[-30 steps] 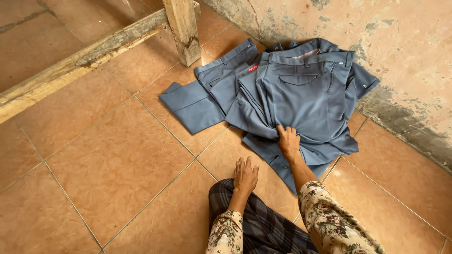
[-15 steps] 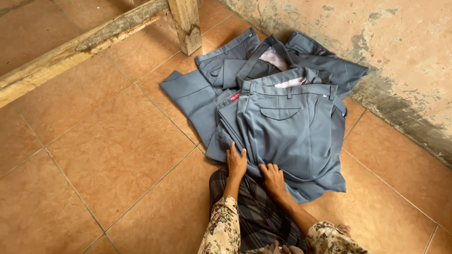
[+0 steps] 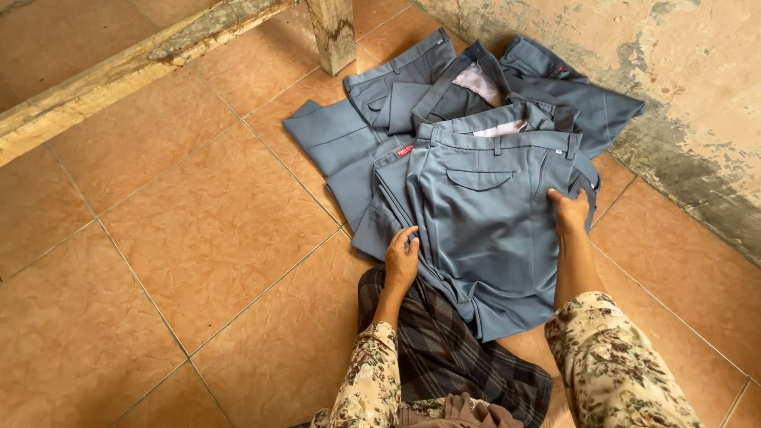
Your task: Folding multiple pairs of blue trousers into neat rectangles and stacking them on the floor.
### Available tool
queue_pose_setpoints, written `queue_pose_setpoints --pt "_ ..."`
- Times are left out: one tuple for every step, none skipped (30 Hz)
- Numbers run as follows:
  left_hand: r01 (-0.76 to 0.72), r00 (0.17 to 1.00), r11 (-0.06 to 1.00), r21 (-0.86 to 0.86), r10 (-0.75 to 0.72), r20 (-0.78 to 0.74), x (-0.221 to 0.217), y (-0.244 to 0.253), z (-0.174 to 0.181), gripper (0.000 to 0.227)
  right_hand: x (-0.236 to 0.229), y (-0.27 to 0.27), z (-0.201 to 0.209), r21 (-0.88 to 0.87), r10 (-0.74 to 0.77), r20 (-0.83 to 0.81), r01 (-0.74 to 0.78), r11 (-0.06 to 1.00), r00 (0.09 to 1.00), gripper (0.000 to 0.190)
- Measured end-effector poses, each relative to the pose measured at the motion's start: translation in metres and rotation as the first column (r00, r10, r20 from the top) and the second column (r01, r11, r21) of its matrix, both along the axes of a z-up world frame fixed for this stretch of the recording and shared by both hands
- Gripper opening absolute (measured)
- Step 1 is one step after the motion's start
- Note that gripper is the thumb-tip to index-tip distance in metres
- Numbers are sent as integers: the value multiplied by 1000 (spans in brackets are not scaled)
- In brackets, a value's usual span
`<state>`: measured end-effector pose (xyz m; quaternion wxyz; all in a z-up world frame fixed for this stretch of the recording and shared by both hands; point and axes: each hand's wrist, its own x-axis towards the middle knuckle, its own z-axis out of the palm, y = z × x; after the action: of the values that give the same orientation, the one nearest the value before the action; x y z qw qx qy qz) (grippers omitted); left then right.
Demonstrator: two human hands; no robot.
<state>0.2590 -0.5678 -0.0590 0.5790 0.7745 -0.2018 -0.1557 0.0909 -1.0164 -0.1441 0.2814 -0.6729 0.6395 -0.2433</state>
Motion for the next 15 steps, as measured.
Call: queue_pose_setpoints --pt "0 999 999 -34 -1 -53 1 1 -3 31 11 15 14 12 -8 101 7 1000 995 85" --pt "-5 994 998 -68 -2 -106 2 2 -6 29 23 30 28 24 -15 201 10 1000 980 77" --pt "-7 994 998 -68 -1 -106 3 3 -2 29 29 46 45 24 -14 200 9 1000 980 77" --pt "-6 987 994 -111 -12 -161 4 4 2 29 36 61 63 -91 97 215 -79 993 972 70" --pt "-8 976 988 -155 -26 -214 5 5 7 30 43 76 80 -206 208 217 -164 965 954 63" --pt "-8 976 988 -155 -26 -216 5 5 7 30 58 117 114 -205 208 215 -164 965 954 63" --pt "0 977 987 -163 -35 -211 4 6 8 28 72 160 149 -256 353 250 -290 922 902 48" --pt "9 978 985 -174 -45 -205 5 5 9 27 82 207 186 -313 490 275 -405 859 827 34" --pt "10 978 984 -175 -47 -205 5 5 11 27 88 229 184 -314 489 275 -404 859 828 34" --pt "13 970 986 -167 -54 -238 5 5 14 29 96 253 182 -296 583 197 -519 802 788 36" --pt "17 961 987 -160 -60 -271 6 7 16 32 103 277 180 -267 670 121 -626 733 733 39" --pt "9 961 987 -159 -53 -271 5 9 26 32 105 298 173 -266 675 121 -632 728 728 39" --pt "-69 934 973 -222 -15 -358 4 11 36 44 106 319 167 -186 746 -38 -738 649 665 35" --pt "-150 896 950 -274 14 -444 3 14 45 61 106 340 160 -85 799 -186 -820 566 571 31" --pt "-157 895 950 -272 21 -445 8 16 53 61 105 356 162 -82 803 -184 -824 561 566 31"
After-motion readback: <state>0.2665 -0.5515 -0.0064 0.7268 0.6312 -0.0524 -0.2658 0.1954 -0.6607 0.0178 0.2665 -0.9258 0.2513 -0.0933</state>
